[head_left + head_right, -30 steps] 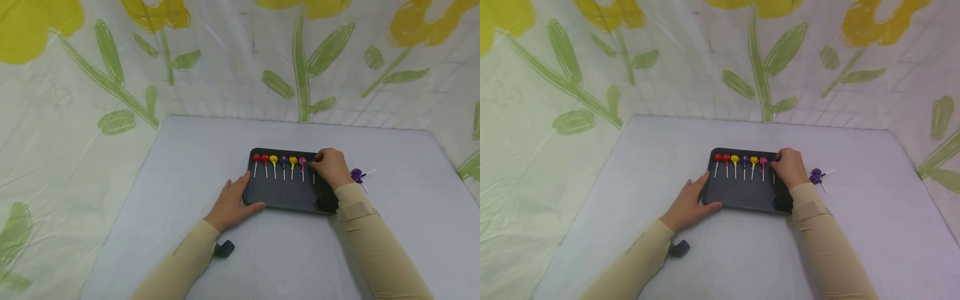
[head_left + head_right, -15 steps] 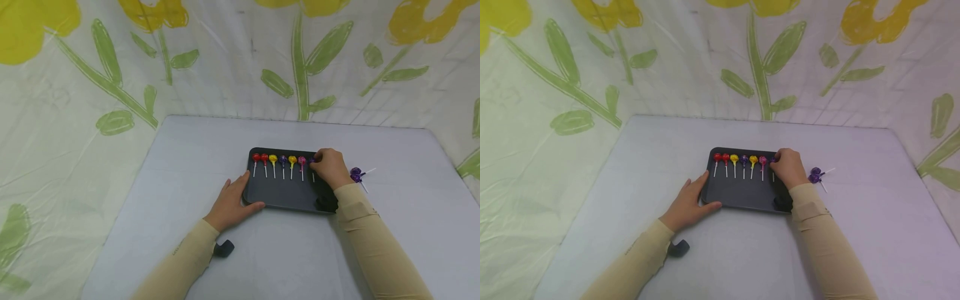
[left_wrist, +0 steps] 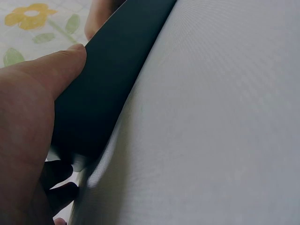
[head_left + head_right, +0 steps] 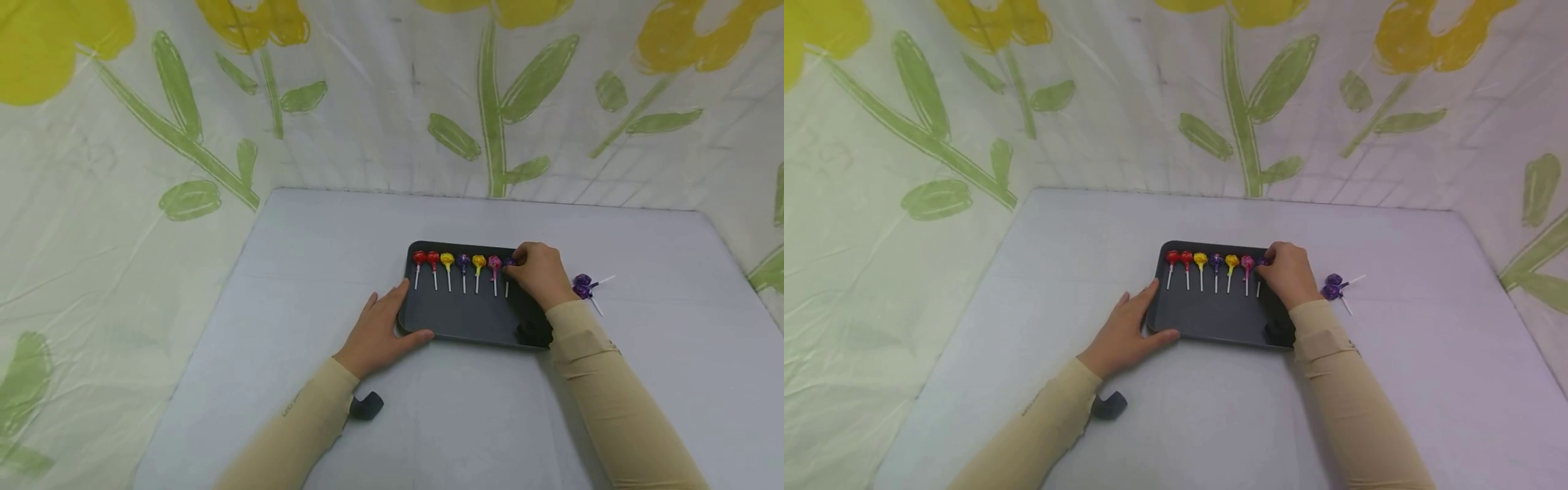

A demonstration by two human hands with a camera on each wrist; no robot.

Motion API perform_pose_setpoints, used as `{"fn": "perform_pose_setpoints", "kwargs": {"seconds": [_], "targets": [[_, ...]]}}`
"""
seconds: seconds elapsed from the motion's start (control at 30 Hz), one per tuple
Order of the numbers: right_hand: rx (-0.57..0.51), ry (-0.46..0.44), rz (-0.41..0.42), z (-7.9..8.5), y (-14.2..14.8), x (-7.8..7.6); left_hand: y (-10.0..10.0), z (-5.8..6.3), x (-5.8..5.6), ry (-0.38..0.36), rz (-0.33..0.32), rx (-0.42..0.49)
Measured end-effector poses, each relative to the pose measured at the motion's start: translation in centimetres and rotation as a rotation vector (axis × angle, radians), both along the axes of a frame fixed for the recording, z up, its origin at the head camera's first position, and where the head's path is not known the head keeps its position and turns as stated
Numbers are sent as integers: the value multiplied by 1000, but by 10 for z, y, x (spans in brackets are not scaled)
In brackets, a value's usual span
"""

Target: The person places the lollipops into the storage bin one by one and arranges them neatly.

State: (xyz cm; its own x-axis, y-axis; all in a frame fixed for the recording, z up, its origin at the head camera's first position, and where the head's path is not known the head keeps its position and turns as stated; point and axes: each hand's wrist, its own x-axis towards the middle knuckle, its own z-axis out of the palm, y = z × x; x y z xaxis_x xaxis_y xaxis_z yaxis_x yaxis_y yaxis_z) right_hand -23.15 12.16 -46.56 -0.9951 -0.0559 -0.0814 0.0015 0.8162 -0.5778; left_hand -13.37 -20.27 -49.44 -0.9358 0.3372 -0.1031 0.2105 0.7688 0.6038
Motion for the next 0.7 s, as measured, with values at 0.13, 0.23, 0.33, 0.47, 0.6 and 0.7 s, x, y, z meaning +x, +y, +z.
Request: {"fn": "perform_pose_setpoints", "kwargs": {"seconds": [0.13,0.23,0.33,0.47,0.6,0.7], "targets": [[-3,6,4,0,1,1,0,-1,0,4,1,2],[-6,9,9,2,1,2,0,-1,0,8,2,0],[-11,12,12,4,2,3,0,-2,-1,14,2,-2],[-17,4,13,7,4,2,0,-2,-1,22,1,-3],[-17,-13,14,7,7,3,0,-2,-1,20,-2,0],[-17,-21,16,8,8,4,0,-3,-1,16,0,0]]}}
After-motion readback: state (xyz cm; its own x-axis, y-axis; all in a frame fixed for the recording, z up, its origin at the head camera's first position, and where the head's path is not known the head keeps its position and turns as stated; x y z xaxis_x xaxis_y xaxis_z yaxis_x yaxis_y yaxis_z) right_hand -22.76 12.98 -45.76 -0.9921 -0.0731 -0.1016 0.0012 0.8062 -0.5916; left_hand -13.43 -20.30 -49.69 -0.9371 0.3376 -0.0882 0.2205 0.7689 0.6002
